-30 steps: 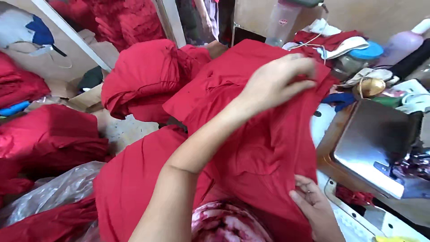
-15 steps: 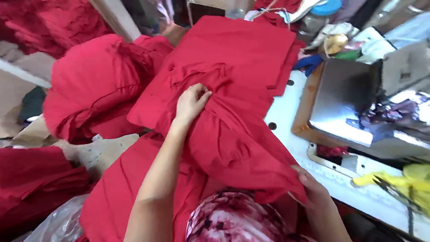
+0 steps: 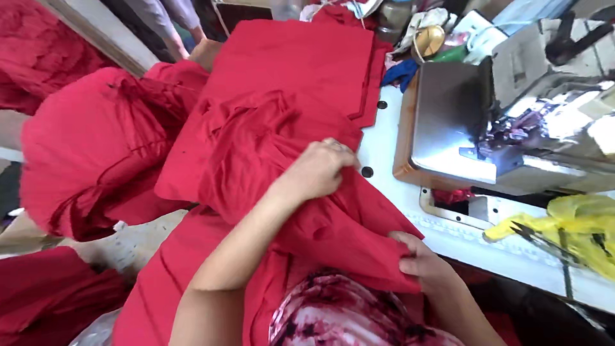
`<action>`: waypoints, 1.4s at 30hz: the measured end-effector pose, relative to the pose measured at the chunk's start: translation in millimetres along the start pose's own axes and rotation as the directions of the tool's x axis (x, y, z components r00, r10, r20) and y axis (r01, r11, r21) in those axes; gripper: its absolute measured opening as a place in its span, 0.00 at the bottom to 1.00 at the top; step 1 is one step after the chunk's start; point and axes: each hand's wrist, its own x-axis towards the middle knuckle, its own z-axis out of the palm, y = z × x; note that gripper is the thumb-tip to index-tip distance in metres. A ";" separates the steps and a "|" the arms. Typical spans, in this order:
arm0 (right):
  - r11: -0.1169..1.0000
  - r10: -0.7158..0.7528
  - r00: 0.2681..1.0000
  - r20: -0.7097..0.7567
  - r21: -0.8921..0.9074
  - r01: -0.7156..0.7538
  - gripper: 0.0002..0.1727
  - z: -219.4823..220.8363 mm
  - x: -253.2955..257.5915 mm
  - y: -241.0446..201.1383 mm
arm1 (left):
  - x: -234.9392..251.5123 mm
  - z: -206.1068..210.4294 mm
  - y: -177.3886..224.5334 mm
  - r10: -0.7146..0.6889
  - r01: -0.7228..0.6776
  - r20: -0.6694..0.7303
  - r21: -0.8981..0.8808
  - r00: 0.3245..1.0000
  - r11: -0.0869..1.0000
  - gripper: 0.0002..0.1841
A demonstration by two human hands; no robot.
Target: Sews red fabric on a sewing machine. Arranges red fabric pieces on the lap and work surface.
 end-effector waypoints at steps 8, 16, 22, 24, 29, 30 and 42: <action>0.926 -0.315 0.939 -0.138 -0.262 0.272 0.13 -17.2 -7.5 -11.2 | 19.7 14.2 -8.9 -0.146 0.130 0.206 0.089 0.968 0.988 0.07; 0.885 -0.402 0.847 -0.349 -0.384 0.261 0.08 -1.7 14.1 -25.1 | 27.2 -10.8 28.5 -0.265 0.298 0.144 -0.309 0.953 0.903 0.11; 0.687 -0.583 0.810 -0.068 -0.573 0.447 0.11 15.8 40.2 -32.1 | 17.1 -21.9 33.7 -0.310 0.393 0.268 -0.356 0.912 0.848 0.11; 0.649 -0.615 0.789 -0.003 -0.571 0.503 0.12 19.7 47.5 -32.2 | 10.7 -24.5 41.7 -0.307 0.375 0.238 -0.337 0.922 0.864 0.11; 0.687 -0.628 0.730 -0.269 -0.631 0.359 0.05 14.4 61.3 -26.5 | -1.8 -27.2 65.7 -0.220 0.286 0.187 -0.505 0.957 0.814 0.08; 0.707 -0.610 0.726 -0.317 -0.632 0.318 0.07 11.5 62.0 -25.7 | -4.0 -26.8 70.3 -0.227 0.297 0.196 -0.517 0.954 0.803 0.08; 0.698 -0.523 0.848 -0.084 -0.613 0.369 0.13 5.9 43.7 -17.1 | -11.8 -23.3 66.4 -0.202 0.147 -0.100 -0.400 0.974 0.905 0.06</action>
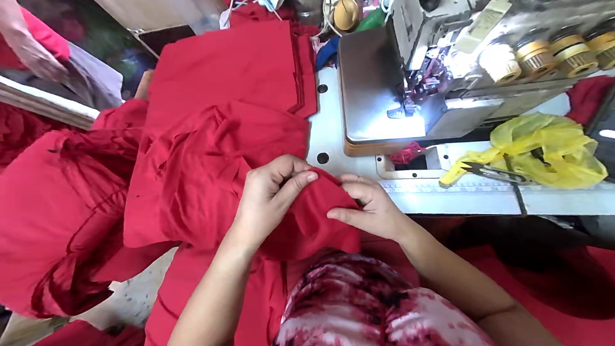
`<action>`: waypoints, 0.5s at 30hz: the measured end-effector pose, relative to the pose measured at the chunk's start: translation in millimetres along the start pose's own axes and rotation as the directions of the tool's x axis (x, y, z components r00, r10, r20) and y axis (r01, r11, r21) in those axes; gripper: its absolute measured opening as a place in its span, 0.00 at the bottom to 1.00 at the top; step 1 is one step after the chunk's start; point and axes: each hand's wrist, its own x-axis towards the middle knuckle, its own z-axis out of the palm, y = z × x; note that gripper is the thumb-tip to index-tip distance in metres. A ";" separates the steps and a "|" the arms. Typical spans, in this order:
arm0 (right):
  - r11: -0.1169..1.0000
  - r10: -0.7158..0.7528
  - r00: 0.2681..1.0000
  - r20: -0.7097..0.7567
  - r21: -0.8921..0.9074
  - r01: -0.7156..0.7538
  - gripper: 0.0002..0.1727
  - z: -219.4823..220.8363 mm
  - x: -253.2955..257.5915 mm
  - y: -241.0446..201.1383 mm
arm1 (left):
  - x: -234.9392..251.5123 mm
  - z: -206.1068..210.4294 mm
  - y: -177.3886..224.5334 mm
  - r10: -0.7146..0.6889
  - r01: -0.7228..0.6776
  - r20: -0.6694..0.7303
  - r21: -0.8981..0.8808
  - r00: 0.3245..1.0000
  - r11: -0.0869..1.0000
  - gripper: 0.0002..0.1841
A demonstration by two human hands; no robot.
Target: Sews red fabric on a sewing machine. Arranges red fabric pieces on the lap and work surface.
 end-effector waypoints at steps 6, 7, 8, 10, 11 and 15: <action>0.998 0.022 0.999 -0.035 -0.065 -0.024 0.19 -14.0 -36.1 7.4 | -0.8 -16.2 1.4 0.048 -0.050 -0.064 -0.032 0.997 0.998 0.06; 0.997 0.041 0.998 -0.056 -0.068 -0.045 0.18 -15.4 -41.2 7.8 | -0.1 -18.0 2.5 0.046 -0.048 -0.063 -0.036 0.997 0.998 0.06; 0.996 0.062 0.995 -0.078 -0.061 -0.067 0.17 -16.5 -45.8 8.7 | 0.6 -19.2 3.5 0.040 -0.043 -0.063 -0.039 0.997 0.998 0.06; 0.993 0.108 0.986 -0.125 -0.024 -0.112 0.15 -18.5 -52.7 10.0 | 1.9 -20.3 4.6 0.030 -0.033 -0.073 -0.046 0.997 0.998 0.05; 0.992 0.127 0.981 -0.149 0.005 -0.128 0.13 -19.3 -55.2 10.0 | 2.5 -20.5 5.1 0.032 -0.036 -0.078 -0.053 0.996 0.998 0.04; 0.981 0.182 0.956 -0.229 0.113 -0.159 0.06 -22.7 -58.8 7.6 | 5.4 -19.6 6.7 0.035 -0.043 -0.080 -0.103 0.996 0.994 0.04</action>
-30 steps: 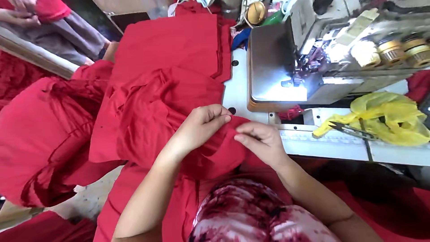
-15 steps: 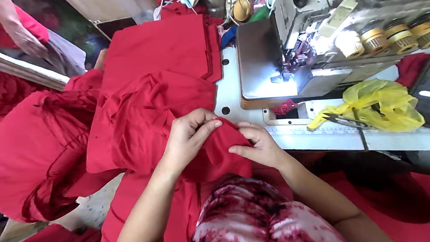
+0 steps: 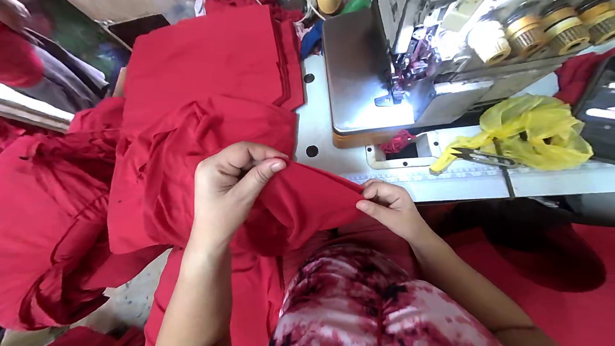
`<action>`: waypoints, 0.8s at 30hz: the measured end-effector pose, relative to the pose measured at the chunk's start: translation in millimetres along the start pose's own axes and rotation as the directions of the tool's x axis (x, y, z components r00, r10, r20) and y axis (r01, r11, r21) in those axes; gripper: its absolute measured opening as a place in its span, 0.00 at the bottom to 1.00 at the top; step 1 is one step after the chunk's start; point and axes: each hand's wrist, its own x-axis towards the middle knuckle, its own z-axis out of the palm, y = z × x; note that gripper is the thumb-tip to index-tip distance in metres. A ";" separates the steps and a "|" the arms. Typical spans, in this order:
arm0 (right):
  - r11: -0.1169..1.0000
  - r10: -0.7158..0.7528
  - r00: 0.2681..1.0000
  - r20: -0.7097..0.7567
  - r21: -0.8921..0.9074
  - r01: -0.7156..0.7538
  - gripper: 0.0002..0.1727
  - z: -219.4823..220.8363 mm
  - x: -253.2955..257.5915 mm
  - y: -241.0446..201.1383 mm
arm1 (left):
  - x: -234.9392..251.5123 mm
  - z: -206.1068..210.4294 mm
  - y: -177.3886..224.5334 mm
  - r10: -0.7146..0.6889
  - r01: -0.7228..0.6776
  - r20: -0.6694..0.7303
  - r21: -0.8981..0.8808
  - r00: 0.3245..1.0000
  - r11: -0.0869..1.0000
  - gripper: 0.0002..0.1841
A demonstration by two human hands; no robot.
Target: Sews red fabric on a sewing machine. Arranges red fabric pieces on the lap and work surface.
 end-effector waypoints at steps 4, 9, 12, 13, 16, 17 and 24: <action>0.998 0.044 0.996 -0.083 -0.030 -0.046 0.04 0.7 1.4 -4.8 | 0.9 4.7 -1.3 0.022 -0.022 -0.003 0.045 1.000 0.999 0.05; 0.986 0.122 0.977 -0.178 -0.090 -0.140 0.08 5.0 3.1 -9.4 | -13.0 7.4 12.9 0.069 -0.054 -0.032 0.345 0.997 0.937 0.14; 0.974 0.035 0.989 -0.143 -0.219 -0.066 0.11 3.1 4.4 -11.5 | -19.3 3.8 25.5 -0.040 0.043 -0.017 0.330 0.999 0.943 0.11; 0.965 -0.035 0.992 -0.122 -0.264 0.001 0.11 1.5 6.5 -13.4 | -15.7 0.2 27.4 -0.096 0.091 0.005 0.278 0.995 0.956 0.09; 0.939 -0.216 0.973 -0.085 -0.290 0.183 0.10 -0.4 16.8 -32.1 | 15.2 -12.9 28.1 -0.096 0.089 0.055 0.121 0.994 0.989 0.06; 0.938 -0.259 0.963 -0.076 -0.256 0.233 0.09 -0.7 21.4 -42.0 | 30.6 -13.6 27.7 -0.008 0.005 0.027 0.088 1.000 0.996 0.05; 0.983 -0.139 0.990 -0.032 0.116 0.142 0.12 -14.8 19.0 -47.2 | 129.8 68.0 21.8 0.711 -0.619 -0.183 0.377 0.679 0.689 0.13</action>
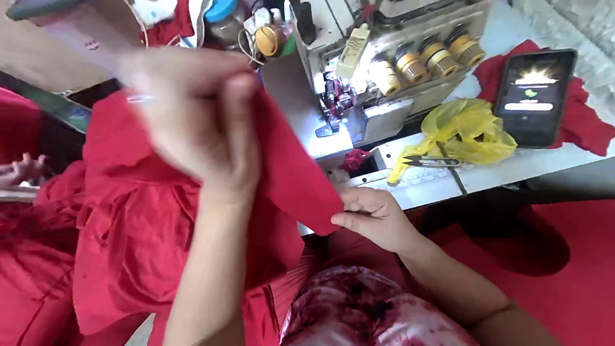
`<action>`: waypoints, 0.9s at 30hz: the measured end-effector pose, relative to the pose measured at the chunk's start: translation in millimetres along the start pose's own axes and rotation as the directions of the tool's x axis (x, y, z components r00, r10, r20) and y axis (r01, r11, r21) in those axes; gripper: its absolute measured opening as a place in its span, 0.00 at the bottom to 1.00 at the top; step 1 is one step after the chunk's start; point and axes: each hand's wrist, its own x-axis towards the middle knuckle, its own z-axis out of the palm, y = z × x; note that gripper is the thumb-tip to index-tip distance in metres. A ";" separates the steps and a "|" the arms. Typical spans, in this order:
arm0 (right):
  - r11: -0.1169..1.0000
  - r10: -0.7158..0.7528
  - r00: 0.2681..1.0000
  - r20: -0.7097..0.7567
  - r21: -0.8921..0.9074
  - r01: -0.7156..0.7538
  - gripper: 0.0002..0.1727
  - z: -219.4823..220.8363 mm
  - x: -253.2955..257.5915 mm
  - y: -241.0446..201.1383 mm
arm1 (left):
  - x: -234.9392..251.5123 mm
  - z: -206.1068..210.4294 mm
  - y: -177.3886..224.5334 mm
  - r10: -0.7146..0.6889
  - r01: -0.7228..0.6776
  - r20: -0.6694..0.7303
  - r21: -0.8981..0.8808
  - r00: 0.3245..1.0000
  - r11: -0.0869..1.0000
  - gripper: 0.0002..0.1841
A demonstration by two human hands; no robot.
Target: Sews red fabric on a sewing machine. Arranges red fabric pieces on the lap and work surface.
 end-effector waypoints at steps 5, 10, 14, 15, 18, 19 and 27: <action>0.938 0.341 0.933 -0.114 -0.022 -0.345 0.07 -21.7 -59.7 20.8 | -53.4 66.0 15.8 -0.241 0.247 0.479 0.051 0.844 0.968 0.10; 0.941 0.336 0.939 -0.073 -0.017 -0.338 0.02 -30.2 -73.1 25.3 | -66.6 78.8 23.8 -0.286 0.274 0.429 0.091 0.857 0.957 0.05; 0.927 0.375 0.927 0.005 -0.014 -0.375 0.04 -30.9 -68.4 19.3 | -72.6 66.7 37.9 -0.332 0.235 0.488 0.250 0.807 0.939 0.12; 0.924 0.382 0.924 0.012 -0.021 -0.382 0.05 -31.1 -67.7 17.4 | -76.4 64.3 45.4 -0.352 0.210 0.515 0.314 0.782 0.926 0.16; 0.931 0.363 0.932 -0.004 -0.046 -0.362 0.04 -33.0 -62.6 13.4 | -85.1 67.7 54.9 -0.382 0.192 0.516 0.383 0.767 0.904 0.23; 0.936 0.347 0.938 -0.014 -0.058 -0.347 0.04 -34.1 -60.0 12.3 | -85.0 70.6 52.1 -0.372 0.206 0.504 0.354 0.780 0.912 0.23; 0.952 0.305 0.948 -0.094 -0.013 -0.307 0.03 -30.4 -42.0 13.1 | -82.6 52.4 37.7 -0.323 0.289 0.601 0.156 0.731 0.945 0.32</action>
